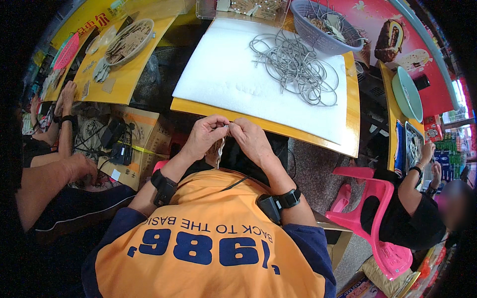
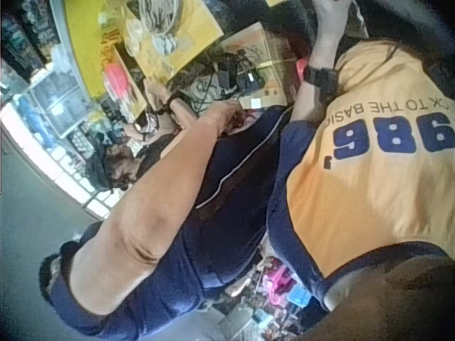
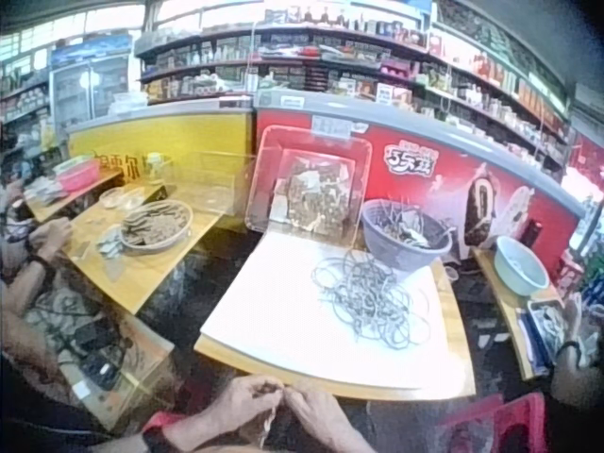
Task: The person is threading a thin wire or string through a small rectangular component, likely for a shoe or accessory.
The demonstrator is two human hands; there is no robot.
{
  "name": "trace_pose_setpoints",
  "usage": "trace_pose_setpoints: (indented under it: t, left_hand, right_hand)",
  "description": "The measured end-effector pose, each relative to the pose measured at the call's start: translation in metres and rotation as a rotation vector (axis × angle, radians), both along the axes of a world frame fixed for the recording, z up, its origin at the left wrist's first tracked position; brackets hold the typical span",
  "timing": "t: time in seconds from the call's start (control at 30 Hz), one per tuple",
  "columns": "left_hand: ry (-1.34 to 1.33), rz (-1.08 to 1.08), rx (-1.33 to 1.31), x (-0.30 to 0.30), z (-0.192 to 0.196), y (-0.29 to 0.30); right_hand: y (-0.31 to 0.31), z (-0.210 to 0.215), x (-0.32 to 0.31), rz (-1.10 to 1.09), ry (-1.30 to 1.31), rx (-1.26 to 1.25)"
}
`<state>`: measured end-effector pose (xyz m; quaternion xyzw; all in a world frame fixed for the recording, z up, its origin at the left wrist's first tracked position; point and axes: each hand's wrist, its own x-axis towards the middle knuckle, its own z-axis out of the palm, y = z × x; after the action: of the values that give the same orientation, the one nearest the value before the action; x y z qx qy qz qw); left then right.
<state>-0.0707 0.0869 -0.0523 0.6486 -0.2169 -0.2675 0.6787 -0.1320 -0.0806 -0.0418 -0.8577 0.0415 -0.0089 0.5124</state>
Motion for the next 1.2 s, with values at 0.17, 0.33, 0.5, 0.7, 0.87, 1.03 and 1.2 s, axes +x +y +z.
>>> trace_pose_setpoints:
  t: [0.17,0.33,0.5,0.7,0.87,1.03,1.2]
  left_hand:
    - [0.236,-0.015,-0.143,0.002,0.002,0.001]
    - [0.326,-0.056,-0.157,0.006,0.008,0.001]
    - [0.515,-0.115,-0.244,0.009,0.013,-0.001]
    - [0.665,-0.399,-0.187,0.007,-0.002,-0.002]
    - [0.614,-0.224,-0.358,0.002,-0.002,-0.012]
    - [0.410,-0.211,-0.194,-0.001,-0.004,-0.014]
    - [0.598,-0.341,-0.081,0.012,-0.002,-0.002]
  right_hand:
    - [-0.024,0.004,0.007,-0.077,0.385,1.095]
    - [-0.015,0.015,0.004,-0.186,0.479,1.415]
    - [-0.013,0.018,0.002,-0.102,0.452,1.330]
    - [-0.032,0.017,0.003,-0.106,0.300,1.096]
    - [-0.025,0.012,0.004,-0.049,0.321,1.126]
    - [-0.013,0.010,0.002,-0.050,0.253,0.877]
    - [-0.038,0.017,0.001,-0.008,0.271,0.635]
